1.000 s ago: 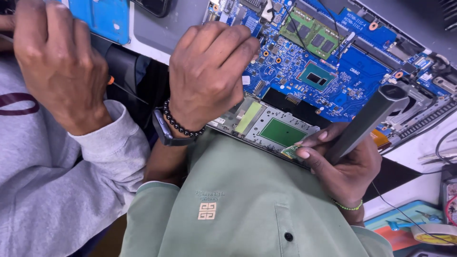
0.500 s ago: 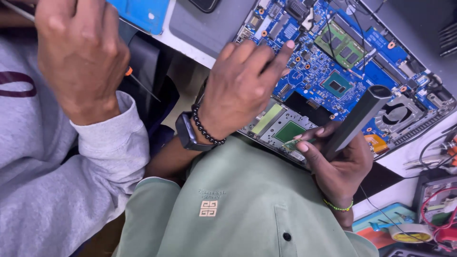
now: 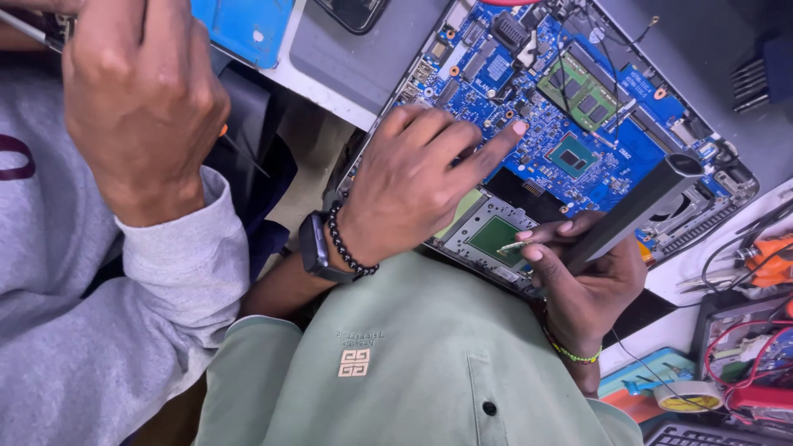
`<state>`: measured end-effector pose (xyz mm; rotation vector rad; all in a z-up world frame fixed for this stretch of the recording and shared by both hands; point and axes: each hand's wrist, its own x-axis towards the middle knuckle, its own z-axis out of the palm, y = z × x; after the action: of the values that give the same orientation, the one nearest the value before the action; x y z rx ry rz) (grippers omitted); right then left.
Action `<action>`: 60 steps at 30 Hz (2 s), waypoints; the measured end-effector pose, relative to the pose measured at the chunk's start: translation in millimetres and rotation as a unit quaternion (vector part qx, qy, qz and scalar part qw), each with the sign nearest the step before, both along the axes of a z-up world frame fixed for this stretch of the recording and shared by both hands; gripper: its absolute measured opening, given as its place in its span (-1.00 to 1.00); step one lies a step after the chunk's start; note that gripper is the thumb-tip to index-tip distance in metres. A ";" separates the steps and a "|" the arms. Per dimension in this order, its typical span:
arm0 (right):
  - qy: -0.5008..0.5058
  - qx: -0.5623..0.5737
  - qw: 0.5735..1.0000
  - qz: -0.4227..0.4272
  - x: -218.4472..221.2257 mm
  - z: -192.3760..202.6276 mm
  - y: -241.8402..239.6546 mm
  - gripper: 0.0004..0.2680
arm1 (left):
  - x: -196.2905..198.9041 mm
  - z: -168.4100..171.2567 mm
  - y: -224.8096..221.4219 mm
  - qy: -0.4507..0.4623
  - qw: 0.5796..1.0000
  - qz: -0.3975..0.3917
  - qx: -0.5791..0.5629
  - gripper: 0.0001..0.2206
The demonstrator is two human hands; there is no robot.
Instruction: Repairing a laptop motherboard by manipulating small components and connectors with specialized tools
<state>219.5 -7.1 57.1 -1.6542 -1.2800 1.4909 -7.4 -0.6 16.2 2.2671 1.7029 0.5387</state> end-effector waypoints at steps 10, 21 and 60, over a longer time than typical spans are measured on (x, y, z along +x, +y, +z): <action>0.013 0.112 0.993 -0.033 20.9 -15.7 -14.7 -0.75 | 42.2 21.3 -27.7 -0.342 0.936 -0.061 -0.062 -0.70; 0.090 0.134 0.975 -0.153 49.7 -8.4 -16.4 -0.83 | 12.3 15.9 -0.2 -0.091 0.980 0.007 0.177 -0.78; 0.069 0.104 0.979 -0.163 54.8 -16.5 -15.2 -0.82 | 15.7 -12.0 23.5 0.014 0.982 0.117 0.148 -0.88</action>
<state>274.3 -22.3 40.6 -1.5109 -0.9961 1.2082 8.3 22.8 4.2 2.2858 2.0368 0.8668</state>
